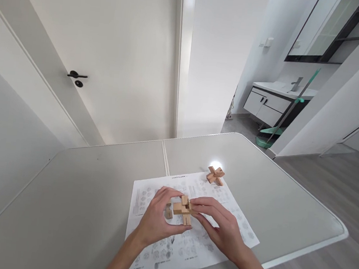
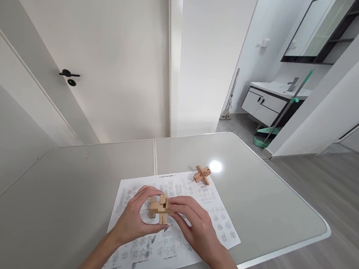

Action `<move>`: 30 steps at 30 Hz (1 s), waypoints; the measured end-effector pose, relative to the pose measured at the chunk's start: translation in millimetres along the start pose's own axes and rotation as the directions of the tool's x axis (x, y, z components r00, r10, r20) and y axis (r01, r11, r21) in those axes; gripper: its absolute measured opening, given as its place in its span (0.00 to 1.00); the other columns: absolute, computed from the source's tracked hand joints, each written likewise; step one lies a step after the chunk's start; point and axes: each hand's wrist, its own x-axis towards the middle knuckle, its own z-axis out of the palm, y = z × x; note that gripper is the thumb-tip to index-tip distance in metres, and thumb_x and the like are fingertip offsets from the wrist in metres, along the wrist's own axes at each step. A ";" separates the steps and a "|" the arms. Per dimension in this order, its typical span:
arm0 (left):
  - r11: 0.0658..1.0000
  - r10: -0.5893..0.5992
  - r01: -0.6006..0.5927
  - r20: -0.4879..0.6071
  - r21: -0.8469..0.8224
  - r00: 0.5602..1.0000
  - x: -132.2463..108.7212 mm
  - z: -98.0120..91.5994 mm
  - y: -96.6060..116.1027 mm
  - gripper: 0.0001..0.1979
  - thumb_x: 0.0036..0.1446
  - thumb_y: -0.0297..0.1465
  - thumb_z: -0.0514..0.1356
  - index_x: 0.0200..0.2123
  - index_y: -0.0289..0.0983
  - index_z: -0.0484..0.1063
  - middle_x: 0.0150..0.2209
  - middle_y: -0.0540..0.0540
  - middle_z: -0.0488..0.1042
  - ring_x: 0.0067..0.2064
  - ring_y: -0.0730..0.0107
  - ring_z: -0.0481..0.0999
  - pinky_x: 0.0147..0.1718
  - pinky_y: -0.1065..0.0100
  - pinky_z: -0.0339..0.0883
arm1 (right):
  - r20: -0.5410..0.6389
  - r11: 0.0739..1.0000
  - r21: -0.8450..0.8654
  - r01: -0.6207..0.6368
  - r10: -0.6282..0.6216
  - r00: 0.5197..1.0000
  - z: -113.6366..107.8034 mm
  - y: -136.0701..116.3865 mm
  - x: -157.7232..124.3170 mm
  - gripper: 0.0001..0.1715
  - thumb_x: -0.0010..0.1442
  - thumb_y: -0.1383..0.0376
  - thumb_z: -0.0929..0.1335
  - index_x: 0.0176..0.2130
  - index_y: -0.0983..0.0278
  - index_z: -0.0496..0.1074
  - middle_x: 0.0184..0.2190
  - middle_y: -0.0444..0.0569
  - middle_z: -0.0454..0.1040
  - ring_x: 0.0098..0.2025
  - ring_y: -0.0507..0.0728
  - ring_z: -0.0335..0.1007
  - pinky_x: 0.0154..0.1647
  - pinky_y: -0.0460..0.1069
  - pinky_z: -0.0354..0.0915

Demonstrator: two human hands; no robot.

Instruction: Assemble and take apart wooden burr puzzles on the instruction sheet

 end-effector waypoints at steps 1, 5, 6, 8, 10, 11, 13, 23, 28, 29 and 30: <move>1.000 0.013 -0.013 -0.003 0.007 1.000 -0.1 -0.3 1.1 0.30 0.47 0.41 0.76 0.51 0.45 0.70 0.47 0.44 0.75 0.51 0.53 0.73 0.51 0.54 0.69 | -0.003 1.000 -0.001 0.015 -0.015 1.000 -1.0 -1.0 -0.3 0.21 0.70 0.74 0.66 0.56 0.53 0.71 0.51 0.52 0.78 0.54 0.62 0.77 0.50 0.59 0.78; 0.995 0.082 -0.081 -0.020 0.059 0.996 -1.1 -1.7 4.5 0.30 0.48 0.40 0.75 0.52 0.45 0.69 0.48 0.44 0.76 0.52 0.52 0.73 0.52 0.54 0.68 | -0.020 1.000 0.010 0.021 -0.021 1.000 -3.7 -4.0 -1.4 0.20 0.69 0.74 0.67 0.55 0.53 0.72 0.50 0.52 0.79 0.53 0.62 0.78 0.49 0.58 0.78; 0.992 0.102 -0.100 -0.026 0.074 0.994 -1.6 -2.3 5.0 0.30 0.49 0.40 0.75 0.52 0.45 0.68 0.48 0.44 0.76 0.52 0.52 0.73 0.52 0.54 0.68 | -0.023 1.000 0.016 0.015 -0.015 1.000 -4.1 -5.2 -1.5 0.20 0.69 0.73 0.67 0.55 0.53 0.72 0.50 0.52 0.79 0.53 0.62 0.78 0.49 0.58 0.78; 0.987 0.129 -0.125 -0.037 0.102 0.991 -2.5 -3.7 5.6 0.31 0.49 0.39 0.75 0.53 0.46 0.68 0.49 0.44 0.76 0.52 0.52 0.73 0.52 0.54 0.68 | -0.029 1.000 0.031 0.005 -0.004 1.000 -5.0 -8.2 -1.4 0.18 0.69 0.72 0.68 0.55 0.53 0.73 0.50 0.51 0.80 0.52 0.63 0.79 0.49 0.58 0.79; 0.984 0.128 -0.122 -0.038 0.129 0.991 -3.4 -5.1 4.0 0.31 0.50 0.41 0.75 0.54 0.46 0.67 0.49 0.43 0.76 0.53 0.52 0.73 0.52 0.53 0.68 | -0.038 0.999 0.041 -0.014 0.015 0.999 -6.0 -11.3 -1.7 0.17 0.69 0.71 0.68 0.54 0.53 0.74 0.49 0.51 0.80 0.52 0.63 0.79 0.49 0.58 0.78; 0.983 0.117 -0.111 -0.035 0.145 0.992 -3.7 -5.5 1.9 0.31 0.51 0.42 0.74 0.55 0.46 0.67 0.50 0.43 0.75 0.53 0.51 0.72 0.52 0.53 0.69 | -0.043 0.999 0.043 -0.031 0.033 0.999 -6.4 -12.2 -2.2 0.16 0.69 0.70 0.68 0.54 0.53 0.74 0.49 0.51 0.80 0.51 0.63 0.79 0.49 0.58 0.78; 0.978 0.086 -0.078 -0.034 0.194 0.996 -4.3 -4.4 -6.1 0.30 0.52 0.43 0.73 0.55 0.45 0.67 0.51 0.43 0.75 0.55 0.50 0.71 0.53 0.51 0.68 | -0.055 0.994 0.048 -0.095 0.098 0.994 -6.6 -11.8 -3.9 0.14 0.69 0.67 0.69 0.52 0.54 0.75 0.48 0.51 0.81 0.51 0.63 0.79 0.50 0.57 0.78; 0.928 -0.028 0.014 0.032 0.373 0.999 -10.7 24.0 -66.4 0.38 0.41 0.46 0.78 0.55 0.46 0.71 0.60 0.42 0.69 0.65 0.41 0.62 0.59 0.41 0.65 | -0.019 0.877 0.188 -0.442 0.453 0.891 -2.6 9.8 -14.7 0.11 0.70 0.58 0.68 0.50 0.57 0.76 0.48 0.52 0.80 0.48 0.62 0.78 0.51 0.57 0.77; 0.935 -0.087 0.076 0.016 0.345 0.996 -19.2 12.3 -73.5 0.43 0.43 0.49 0.76 0.60 0.44 0.67 0.59 0.41 0.69 0.64 0.42 0.64 0.59 0.43 0.66 | 0.040 0.916 0.136 -0.377 0.376 0.926 -4.1 19.0 -20.2 0.09 0.71 0.60 0.67 0.50 0.56 0.74 0.51 0.53 0.77 0.53 0.63 0.75 0.54 0.58 0.74; 0.936 -0.093 0.078 0.026 0.343 0.995 -20.4 8.8 -74.4 0.39 0.45 0.47 0.76 0.58 0.44 0.69 0.58 0.42 0.70 0.63 0.43 0.64 0.59 0.43 0.66 | 0.054 0.923 0.107 -0.369 0.365 0.929 -3.1 23.8 -22.5 0.08 0.71 0.61 0.66 0.49 0.56 0.73 0.51 0.53 0.77 0.53 0.63 0.75 0.54 0.58 0.74; 0.938 -0.094 0.077 0.036 0.338 0.995 -21.5 5.5 -75.2 0.35 0.46 0.46 0.75 0.57 0.45 0.70 0.58 0.42 0.71 0.63 0.44 0.65 0.59 0.44 0.67 | 0.068 0.932 0.067 -0.355 0.351 0.934 -1.9 29.5 -25.1 0.08 0.72 0.61 0.65 0.49 0.57 0.73 0.51 0.53 0.77 0.53 0.63 0.75 0.53 0.58 0.73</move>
